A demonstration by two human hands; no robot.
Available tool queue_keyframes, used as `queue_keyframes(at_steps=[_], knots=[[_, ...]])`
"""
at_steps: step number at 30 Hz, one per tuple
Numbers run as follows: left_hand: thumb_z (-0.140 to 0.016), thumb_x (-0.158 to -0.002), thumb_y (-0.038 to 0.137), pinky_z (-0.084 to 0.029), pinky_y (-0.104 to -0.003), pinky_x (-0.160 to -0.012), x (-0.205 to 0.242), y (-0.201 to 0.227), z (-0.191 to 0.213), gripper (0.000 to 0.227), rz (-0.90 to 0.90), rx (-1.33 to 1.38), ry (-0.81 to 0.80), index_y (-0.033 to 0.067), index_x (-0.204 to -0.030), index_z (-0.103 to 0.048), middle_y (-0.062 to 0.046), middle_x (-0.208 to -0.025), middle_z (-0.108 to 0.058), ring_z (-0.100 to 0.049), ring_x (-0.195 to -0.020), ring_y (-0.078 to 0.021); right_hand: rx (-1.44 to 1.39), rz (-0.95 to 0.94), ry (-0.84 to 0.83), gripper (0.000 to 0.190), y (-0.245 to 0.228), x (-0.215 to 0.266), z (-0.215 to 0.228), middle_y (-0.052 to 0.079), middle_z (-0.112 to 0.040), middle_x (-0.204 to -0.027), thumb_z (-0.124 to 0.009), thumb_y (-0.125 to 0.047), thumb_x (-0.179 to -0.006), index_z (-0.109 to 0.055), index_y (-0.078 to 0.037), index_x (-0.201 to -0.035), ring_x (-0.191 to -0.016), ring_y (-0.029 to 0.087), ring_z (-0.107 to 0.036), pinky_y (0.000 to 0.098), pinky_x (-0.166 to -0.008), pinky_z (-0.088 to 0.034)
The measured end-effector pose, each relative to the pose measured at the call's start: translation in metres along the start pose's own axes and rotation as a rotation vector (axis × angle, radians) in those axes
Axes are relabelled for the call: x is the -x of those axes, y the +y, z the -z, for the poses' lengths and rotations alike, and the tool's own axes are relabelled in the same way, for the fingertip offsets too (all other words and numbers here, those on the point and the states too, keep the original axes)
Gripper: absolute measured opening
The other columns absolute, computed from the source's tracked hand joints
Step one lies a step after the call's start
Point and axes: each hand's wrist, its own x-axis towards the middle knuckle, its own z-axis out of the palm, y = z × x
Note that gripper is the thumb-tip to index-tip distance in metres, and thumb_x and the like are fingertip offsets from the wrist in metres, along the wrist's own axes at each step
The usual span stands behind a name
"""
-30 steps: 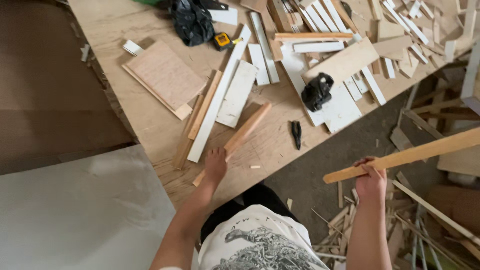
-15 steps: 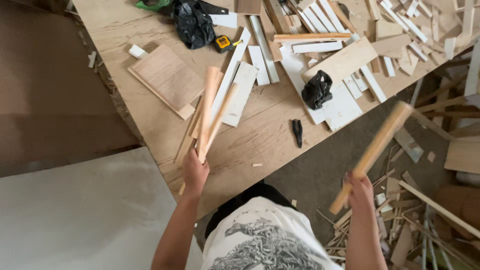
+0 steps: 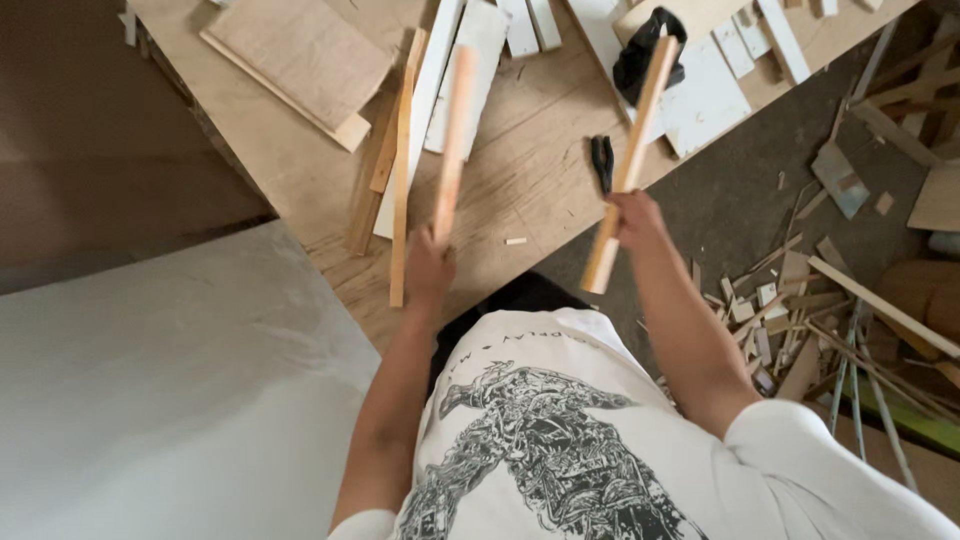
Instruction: The person picks through a pile of wood scraps on the floor, moves various pieces, and uses a pair of pliers to remove small metal fasteners from a thin wooden strip.
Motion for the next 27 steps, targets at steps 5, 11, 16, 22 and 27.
queue_keyframes(at_steps=[5, 11, 16, 22, 27], knots=[[-0.066, -0.080, 0.002, -0.051, -0.053, -0.088, -0.026, 0.027, -0.025, 0.062, -0.190, -0.005, -0.044, -0.0014, -0.139, -0.047, -0.026, -0.122, -0.057, -0.058, -0.112, -0.0498, -0.033, -0.266, -0.067, 0.016, 0.052, -0.004, -0.095, 0.006, -0.053, -0.083, -0.075, -0.015, -0.093, -0.061, -0.008, -0.099, -0.077, 0.022, -0.051, 0.0427, -0.058, -0.048], [-0.072, -0.090, 0.020, -0.052, -0.053, -0.085, -0.044, 0.015, -0.062, 0.063, 0.021, -0.034, -0.206, 0.0029, -0.143, -0.043, -0.029, -0.119, -0.055, -0.061, -0.100, -0.0476, 0.081, -0.196, -0.225, 0.028, 0.111, 0.001, -0.122, 0.005, -0.054, -0.083, -0.081, -0.013, -0.096, -0.054, -0.007, -0.088, -0.068, 0.018, -0.049, 0.0373, -0.054, -0.042], [-0.063, -0.106, 0.024, -0.054, -0.047, -0.085, -0.039, -0.003, -0.119, 0.053, -0.001, 0.222, -0.186, 0.0001, -0.149, -0.045, -0.018, -0.110, -0.070, -0.069, -0.097, -0.0380, 0.110, -0.205, -0.354, 0.013, 0.113, 0.002, -0.105, 0.004, -0.069, -0.097, -0.072, -0.012, -0.095, -0.069, -0.007, -0.106, -0.082, 0.015, -0.062, 0.0334, -0.069, -0.050], [-0.066, -0.103, 0.017, -0.054, -0.036, -0.077, -0.054, 0.052, -0.089, 0.058, -0.115, 0.375, -0.019, -0.0007, -0.153, -0.043, -0.014, -0.113, -0.065, -0.064, -0.085, -0.0226, 0.148, 0.310, -0.490, 0.030, 0.014, 0.021, -0.063, 0.003, -0.070, -0.106, -0.069, -0.002, -0.093, -0.065, -0.004, -0.123, -0.102, 0.017, -0.066, 0.0340, -0.087, -0.057], [-0.067, -0.105, 0.009, -0.051, -0.036, -0.092, -0.084, 0.125, -0.056, 0.041, -0.356, 0.293, 0.147, 0.0001, -0.142, -0.052, -0.014, -0.121, -0.061, -0.060, -0.108, -0.0240, 0.312, 0.802, -0.485, 0.026, -0.076, 0.033, -0.031, 0.007, -0.067, -0.110, -0.067, 0.007, -0.093, -0.067, 0.000, -0.118, -0.107, 0.020, -0.068, 0.0357, -0.091, -0.057]])
